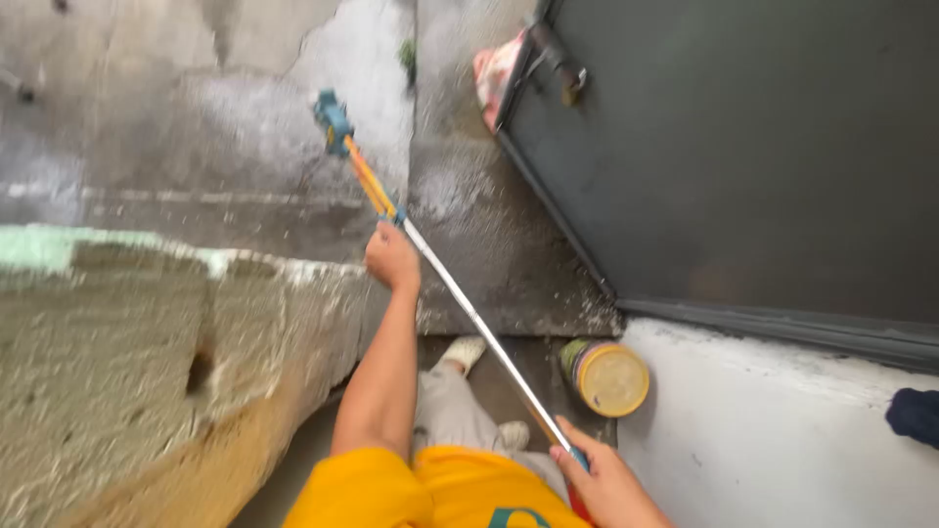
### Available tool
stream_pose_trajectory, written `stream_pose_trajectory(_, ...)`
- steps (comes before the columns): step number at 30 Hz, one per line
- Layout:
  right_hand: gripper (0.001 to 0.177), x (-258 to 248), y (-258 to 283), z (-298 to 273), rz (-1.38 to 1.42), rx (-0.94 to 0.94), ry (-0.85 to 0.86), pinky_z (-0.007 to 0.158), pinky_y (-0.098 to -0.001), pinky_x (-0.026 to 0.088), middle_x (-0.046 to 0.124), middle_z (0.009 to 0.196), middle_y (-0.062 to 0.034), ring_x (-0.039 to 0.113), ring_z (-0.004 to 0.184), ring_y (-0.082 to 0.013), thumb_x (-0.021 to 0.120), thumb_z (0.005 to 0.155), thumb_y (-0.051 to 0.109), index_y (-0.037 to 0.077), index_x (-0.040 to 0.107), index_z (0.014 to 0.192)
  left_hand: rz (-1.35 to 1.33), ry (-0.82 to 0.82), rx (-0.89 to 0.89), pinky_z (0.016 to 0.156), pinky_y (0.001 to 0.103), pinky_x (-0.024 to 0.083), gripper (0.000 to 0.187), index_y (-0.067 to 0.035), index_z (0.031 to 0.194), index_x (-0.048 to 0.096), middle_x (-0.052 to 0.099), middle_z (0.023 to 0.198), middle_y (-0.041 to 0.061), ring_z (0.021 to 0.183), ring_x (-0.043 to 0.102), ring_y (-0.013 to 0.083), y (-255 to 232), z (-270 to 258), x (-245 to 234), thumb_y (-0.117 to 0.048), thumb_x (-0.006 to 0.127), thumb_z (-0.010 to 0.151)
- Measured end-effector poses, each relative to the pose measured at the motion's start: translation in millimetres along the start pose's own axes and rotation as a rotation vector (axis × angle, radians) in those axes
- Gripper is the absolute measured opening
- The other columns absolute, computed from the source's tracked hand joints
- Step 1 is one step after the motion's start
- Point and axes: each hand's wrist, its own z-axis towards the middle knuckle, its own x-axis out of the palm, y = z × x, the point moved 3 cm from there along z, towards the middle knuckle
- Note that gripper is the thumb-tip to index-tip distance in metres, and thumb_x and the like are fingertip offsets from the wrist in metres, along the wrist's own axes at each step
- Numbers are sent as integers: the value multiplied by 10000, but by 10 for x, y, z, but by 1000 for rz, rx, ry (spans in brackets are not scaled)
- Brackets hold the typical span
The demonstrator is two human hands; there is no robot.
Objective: Cleaning an outdoor floor area and then an indoor hallway using a hose and a sponge mop.
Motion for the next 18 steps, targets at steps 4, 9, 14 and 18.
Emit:
stream_pose_trajectory(4, 604, 18, 348, 4, 37, 79, -7, 904, -247, 511, 755, 1207, -123, 596, 995, -104, 675, 946, 265, 95, 519, 1504, 37, -19, 65, 674, 570, 500, 476, -62, 789, 740, 707, 750, 206, 705, 663, 446, 47, 226, 18, -421, 519, 1010)
stream_pose_trajectory(9, 580, -201, -648, 30, 23, 33, 6, 1088, -266, 400, 663, 1355, -91, 597, 1287, -130, 688, 930, 230, 83, 530, 1468, -21, -82, 0, 625, 558, 496, 379, -57, 752, 732, 709, 731, 190, 656, 673, 424, 37, 472, -157, -387, 603, 888)
stream_pose_trajectory(14, 560, -612, -1986, -275, 148, -88, -16, 1179, -324, 290, 640, 1396, -163, 550, 1402, -216, 710, 913, 146, -3, 571, 1435, 89, -102, 36, 613, 550, 484, 319, -57, 716, 729, 696, 722, 205, 661, 659, 436, -63, 568, -258, -353, 648, 804)
stream_pose_trajectory(18, 580, -583, -1553, -132, -70, -5, -71, 1147, -298, 348, 632, 1398, -98, 545, 1377, -146, 707, 908, 200, 58, 546, 1447, 54, -86, 92, 646, 561, 483, 325, -59, 726, 730, 688, 724, 219, 679, 649, 452, -141, 473, -97, -360, 655, 824)
